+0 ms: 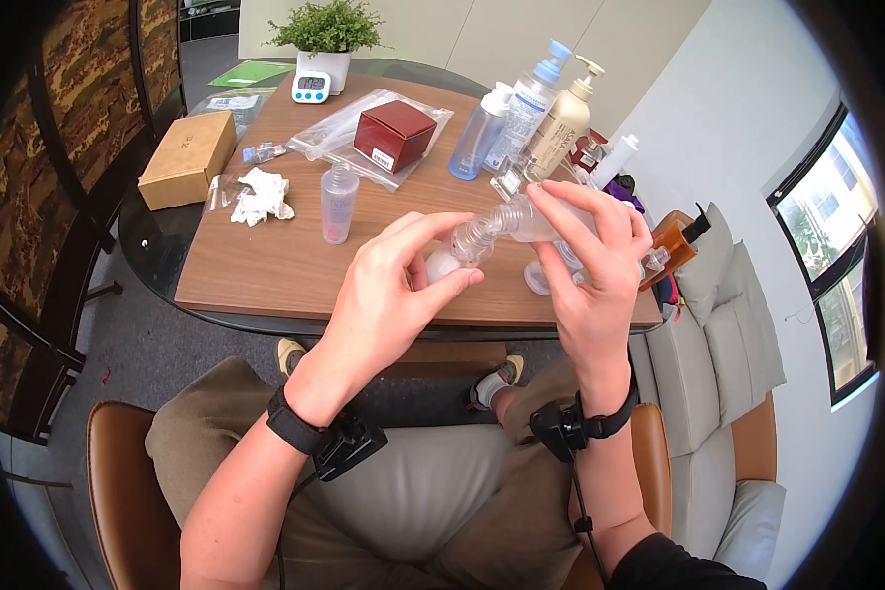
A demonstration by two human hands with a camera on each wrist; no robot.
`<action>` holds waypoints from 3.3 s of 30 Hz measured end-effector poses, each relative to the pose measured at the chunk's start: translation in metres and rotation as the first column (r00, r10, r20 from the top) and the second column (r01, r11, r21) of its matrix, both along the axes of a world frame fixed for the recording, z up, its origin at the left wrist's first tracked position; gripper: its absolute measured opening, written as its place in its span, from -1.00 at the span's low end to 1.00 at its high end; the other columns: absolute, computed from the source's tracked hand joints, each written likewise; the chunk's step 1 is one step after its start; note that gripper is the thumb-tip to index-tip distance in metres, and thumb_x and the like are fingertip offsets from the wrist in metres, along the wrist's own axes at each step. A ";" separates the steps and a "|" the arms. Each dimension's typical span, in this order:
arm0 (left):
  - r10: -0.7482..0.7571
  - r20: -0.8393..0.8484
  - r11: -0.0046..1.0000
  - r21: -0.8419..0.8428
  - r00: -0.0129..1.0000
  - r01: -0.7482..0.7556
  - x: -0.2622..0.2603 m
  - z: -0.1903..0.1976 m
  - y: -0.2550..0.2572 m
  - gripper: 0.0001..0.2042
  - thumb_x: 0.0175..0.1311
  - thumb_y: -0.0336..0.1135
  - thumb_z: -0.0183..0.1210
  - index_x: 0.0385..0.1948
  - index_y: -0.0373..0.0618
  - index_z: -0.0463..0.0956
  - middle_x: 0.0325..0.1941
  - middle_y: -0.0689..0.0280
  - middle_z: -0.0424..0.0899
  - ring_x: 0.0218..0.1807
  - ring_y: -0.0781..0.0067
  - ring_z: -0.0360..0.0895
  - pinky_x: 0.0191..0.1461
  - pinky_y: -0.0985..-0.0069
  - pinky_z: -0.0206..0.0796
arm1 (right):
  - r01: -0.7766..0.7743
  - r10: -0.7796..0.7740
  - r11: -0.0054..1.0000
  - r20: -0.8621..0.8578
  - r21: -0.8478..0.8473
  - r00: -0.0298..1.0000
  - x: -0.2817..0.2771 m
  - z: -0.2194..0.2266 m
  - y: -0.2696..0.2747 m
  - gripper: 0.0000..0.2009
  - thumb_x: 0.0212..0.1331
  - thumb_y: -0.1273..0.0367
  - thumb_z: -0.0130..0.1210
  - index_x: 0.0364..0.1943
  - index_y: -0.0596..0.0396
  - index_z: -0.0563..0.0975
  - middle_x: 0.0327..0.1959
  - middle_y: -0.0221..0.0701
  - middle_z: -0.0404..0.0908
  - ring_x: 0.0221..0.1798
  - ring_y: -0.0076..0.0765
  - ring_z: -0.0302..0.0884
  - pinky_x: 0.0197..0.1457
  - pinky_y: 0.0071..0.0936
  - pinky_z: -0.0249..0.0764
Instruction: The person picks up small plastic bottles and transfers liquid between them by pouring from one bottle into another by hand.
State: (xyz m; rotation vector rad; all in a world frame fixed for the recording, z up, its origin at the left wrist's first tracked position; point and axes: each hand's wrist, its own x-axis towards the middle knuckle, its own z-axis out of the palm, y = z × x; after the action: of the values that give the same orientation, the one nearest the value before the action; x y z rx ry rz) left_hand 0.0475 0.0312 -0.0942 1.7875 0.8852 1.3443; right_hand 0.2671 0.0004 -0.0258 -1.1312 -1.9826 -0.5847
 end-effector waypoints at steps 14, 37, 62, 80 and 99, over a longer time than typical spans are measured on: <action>-0.013 0.001 1.000 0.001 1.000 0.013 0.000 0.002 -0.001 -0.46 0.31 -0.44 0.55 0.36 -0.16 0.69 -0.01 0.39 0.68 -0.34 0.68 0.44 -0.30 0.59 0.44 | 0.009 -0.009 1.000 -0.020 0.004 1.000 -0.002 0.000 -0.002 -0.51 0.21 0.56 0.38 0.23 -0.19 0.83 0.24 -0.45 0.75 0.34 -0.28 0.64 0.60 -0.04 0.10; -0.014 -0.060 1.000 -0.001 0.998 0.014 0.000 0.007 -0.002 -0.45 0.33 -0.47 0.56 0.38 -0.23 0.68 -0.02 0.40 0.63 -0.33 0.72 0.43 -0.28 0.64 0.52 | -0.021 0.020 1.000 -0.079 -0.013 0.997 -0.003 0.002 -0.005 -0.54 0.23 0.53 0.35 0.22 -0.19 0.82 0.20 -0.43 0.76 0.33 -0.22 0.65 0.59 0.10 0.15; -0.012 -0.061 0.999 0.040 0.998 0.015 0.001 0.005 -0.001 -0.45 0.31 -0.45 0.59 0.34 -0.28 0.67 -0.04 0.40 0.64 -0.34 0.71 0.44 -0.35 0.65 0.41 | -0.019 0.020 0.999 -0.048 0.027 0.999 -0.005 -0.001 -0.003 -0.47 0.18 0.56 0.34 0.24 -0.26 0.82 0.20 -0.47 0.74 0.35 -0.23 0.63 0.61 0.07 0.13; -0.005 -0.051 0.999 0.037 0.999 0.007 0.002 0.005 -0.001 -0.47 0.31 -0.45 0.58 0.33 -0.25 0.67 -0.05 0.43 0.65 -0.35 0.73 0.43 -0.35 0.66 0.38 | -0.006 0.007 0.999 -0.034 0.035 0.999 -0.005 -0.001 -0.004 -0.50 0.19 0.55 0.33 0.22 -0.25 0.82 0.22 -0.47 0.73 0.40 -0.22 0.64 0.60 0.09 0.12; -0.029 -0.038 0.999 0.015 0.999 0.030 0.001 0.006 -0.003 -0.43 0.27 -0.55 0.54 0.37 -0.27 0.65 -0.01 0.40 0.65 -0.35 0.72 0.43 -0.36 0.67 0.35 | 0.020 -0.019 0.999 -0.011 0.039 1.000 -0.005 0.000 -0.004 -0.49 0.15 0.59 0.37 0.18 -0.24 0.85 0.29 -0.50 0.77 0.44 -0.27 0.64 0.66 0.06 0.02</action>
State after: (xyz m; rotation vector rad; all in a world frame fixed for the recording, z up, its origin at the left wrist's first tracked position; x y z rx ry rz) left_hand 0.0489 0.0282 -0.0882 1.8357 0.8678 1.3061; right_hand 0.2621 -0.0036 -0.0258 -1.1286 -1.9447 -0.6239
